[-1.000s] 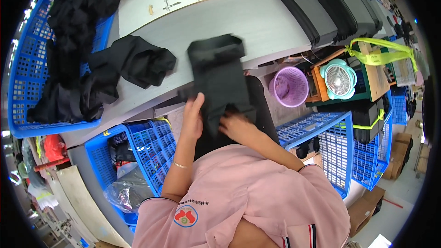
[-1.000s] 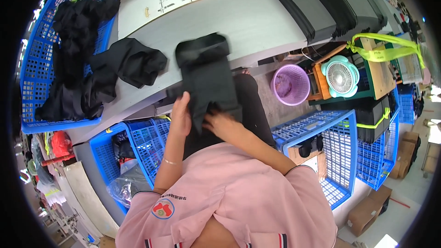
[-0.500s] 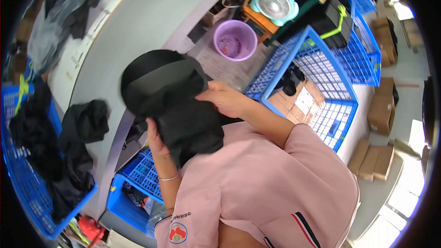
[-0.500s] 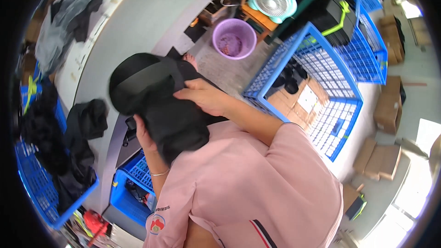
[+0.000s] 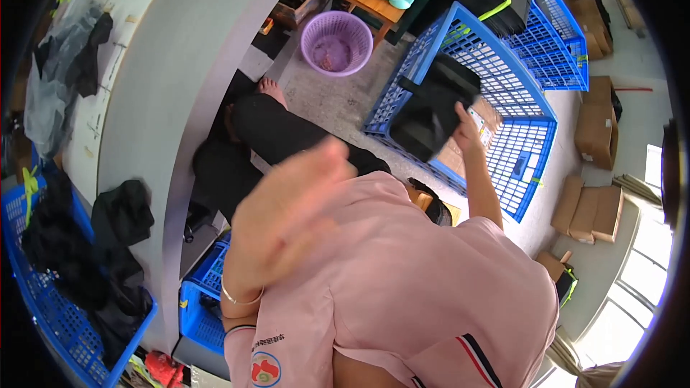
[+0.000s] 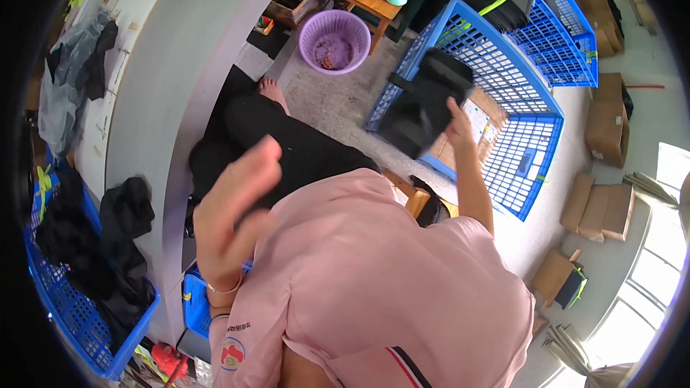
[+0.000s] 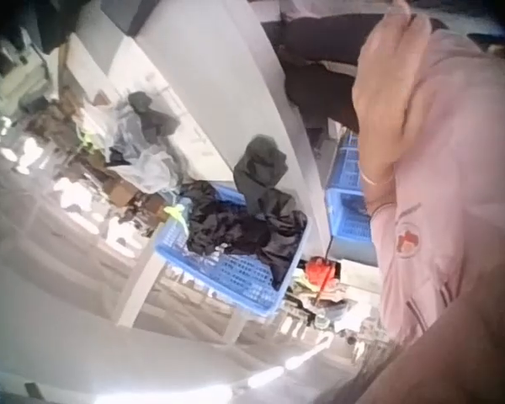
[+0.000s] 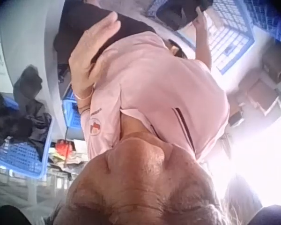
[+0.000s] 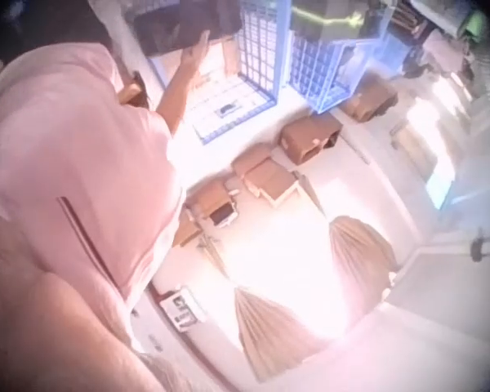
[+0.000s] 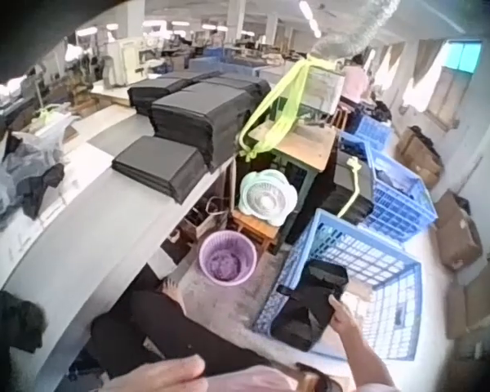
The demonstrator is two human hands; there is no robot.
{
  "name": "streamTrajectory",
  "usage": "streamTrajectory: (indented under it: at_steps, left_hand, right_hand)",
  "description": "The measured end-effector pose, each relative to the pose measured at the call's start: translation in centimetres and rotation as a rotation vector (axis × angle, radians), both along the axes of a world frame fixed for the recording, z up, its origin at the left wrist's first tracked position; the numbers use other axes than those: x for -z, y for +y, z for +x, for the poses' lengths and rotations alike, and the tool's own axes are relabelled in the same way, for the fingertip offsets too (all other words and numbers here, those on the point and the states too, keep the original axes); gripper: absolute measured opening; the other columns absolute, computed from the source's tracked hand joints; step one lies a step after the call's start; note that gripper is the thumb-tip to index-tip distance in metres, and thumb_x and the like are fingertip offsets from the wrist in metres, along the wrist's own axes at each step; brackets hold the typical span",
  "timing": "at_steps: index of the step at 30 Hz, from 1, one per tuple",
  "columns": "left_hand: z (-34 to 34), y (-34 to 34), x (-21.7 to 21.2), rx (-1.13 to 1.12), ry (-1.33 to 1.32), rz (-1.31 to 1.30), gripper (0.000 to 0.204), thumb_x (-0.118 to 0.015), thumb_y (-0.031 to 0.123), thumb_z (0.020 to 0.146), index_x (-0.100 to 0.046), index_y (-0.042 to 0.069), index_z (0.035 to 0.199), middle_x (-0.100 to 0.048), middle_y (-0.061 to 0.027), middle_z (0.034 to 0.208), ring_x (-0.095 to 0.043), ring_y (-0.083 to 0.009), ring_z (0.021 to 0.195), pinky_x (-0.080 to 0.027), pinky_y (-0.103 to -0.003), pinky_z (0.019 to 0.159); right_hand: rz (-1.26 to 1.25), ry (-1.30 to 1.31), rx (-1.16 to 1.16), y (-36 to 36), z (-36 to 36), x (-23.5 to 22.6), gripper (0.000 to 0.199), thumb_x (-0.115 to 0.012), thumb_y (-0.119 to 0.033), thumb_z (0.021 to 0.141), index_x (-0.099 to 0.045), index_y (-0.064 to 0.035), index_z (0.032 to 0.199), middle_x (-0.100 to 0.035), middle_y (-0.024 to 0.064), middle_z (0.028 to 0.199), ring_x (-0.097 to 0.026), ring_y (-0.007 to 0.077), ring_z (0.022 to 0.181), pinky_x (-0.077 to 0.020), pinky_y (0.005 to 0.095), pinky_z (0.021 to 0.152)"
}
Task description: Folding and inspecting black fabric garment components at a manufacturing workstation.
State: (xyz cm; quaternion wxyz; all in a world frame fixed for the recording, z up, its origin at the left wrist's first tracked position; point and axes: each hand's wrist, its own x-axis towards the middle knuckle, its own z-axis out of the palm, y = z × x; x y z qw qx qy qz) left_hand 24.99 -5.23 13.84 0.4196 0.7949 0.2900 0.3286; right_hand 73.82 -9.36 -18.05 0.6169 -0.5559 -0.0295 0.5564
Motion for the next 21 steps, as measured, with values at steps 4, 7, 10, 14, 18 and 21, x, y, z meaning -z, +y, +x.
streamTrajectory:
  at_steps: [4,7,10,14,18,21]
  left_hand:
    - [3.4,-2.3,-5.5,-0.014,-0.027,0.562,0.033,-0.063,0.01,0.088,-0.063,0.005,0.121,-0.066,-0.0102,0.12,-0.067,-0.0225,0.108,-0.055,-0.039,0.089]
    - [2.5,-3.0,-9.5,-0.231,-0.109,0.568,0.022,-0.07,0.022,0.085,-0.069,0.012,0.105,-0.07,-0.0013,0.105,-0.068,-0.012,0.101,-0.058,-0.037,0.084]
    - [-0.1,-2.8,-11.8,-0.197,-0.033,0.451,0.032,-0.072,0.014,0.077,-0.077,0.022,0.107,-0.072,-0.005,0.111,-0.07,-0.0232,0.1,-0.058,-0.023,0.08]
    - [-5.9,-6.1,-13.2,-0.297,0.136,0.417,0.023,-0.073,0.012,0.079,-0.077,0.013,0.102,-0.076,-0.0037,0.098,-0.07,-0.0138,0.092,-0.053,-0.019,0.071]
    - [-10.5,-8.3,-8.3,-0.781,0.188,0.65,0.016,-0.069,0.012,0.084,-0.074,0.008,0.1,-0.073,-0.0073,0.102,-0.069,-0.0185,0.096,-0.052,-0.027,0.079]
    - [-14.4,-8.6,-1.5,-1.495,0.293,1.04,0.015,-0.063,0.011,0.09,-0.068,0.001,0.1,-0.07,-0.013,0.108,-0.066,-0.0264,0.104,-0.052,-0.039,0.093]
  right_hand:
    - [-0.032,0.038,-0.041,-1.9,8.2,1.6,0.041,-0.067,-0.022,0.094,-0.057,-0.0088,0.131,-0.066,0.0068,0.123,-0.063,0.0213,0.114,-0.0533,0.0364,0.097]
    - [-0.672,-0.743,-0.025,-3.9,11.1,3.2,0.096,-0.079,-0.064,0.07,-0.046,-0.0071,0.141,-0.053,0.0112,0.133,-0.056,0.0322,0.109,-0.0467,0.052,0.084]
    - [-0.671,-0.701,-0.119,-2.8,9.9,4.6,0.078,-0.074,-0.041,0.083,-0.042,0.0035,0.139,-0.054,0.0078,0.092,-0.055,0.0191,0.073,-0.0488,0.0364,0.057]
    - [-0.32,-0.896,-0.232,3.8,-0.6,5.0,0.057,-0.07,-0.025,0.089,-0.049,0.0011,0.135,-0.059,0.0081,0.101,-0.058,0.0162,0.079,-0.0489,0.0294,0.058]
    - [0.039,-1.341,-0.435,9.3,-11.5,2.8,0.039,-0.067,-0.016,0.088,-0.061,0.0003,0.123,-0.064,0.0128,0.109,-0.062,0.0173,0.083,-0.0512,0.0309,0.071]
    - [0.217,-1.19,-0.648,11.4,-22.3,-3.3,0.028,-0.063,-0.007,0.091,-0.063,-0.0005,0.118,-0.067,0.0108,0.101,-0.063,0.0165,0.085,-0.0507,0.0305,0.076]
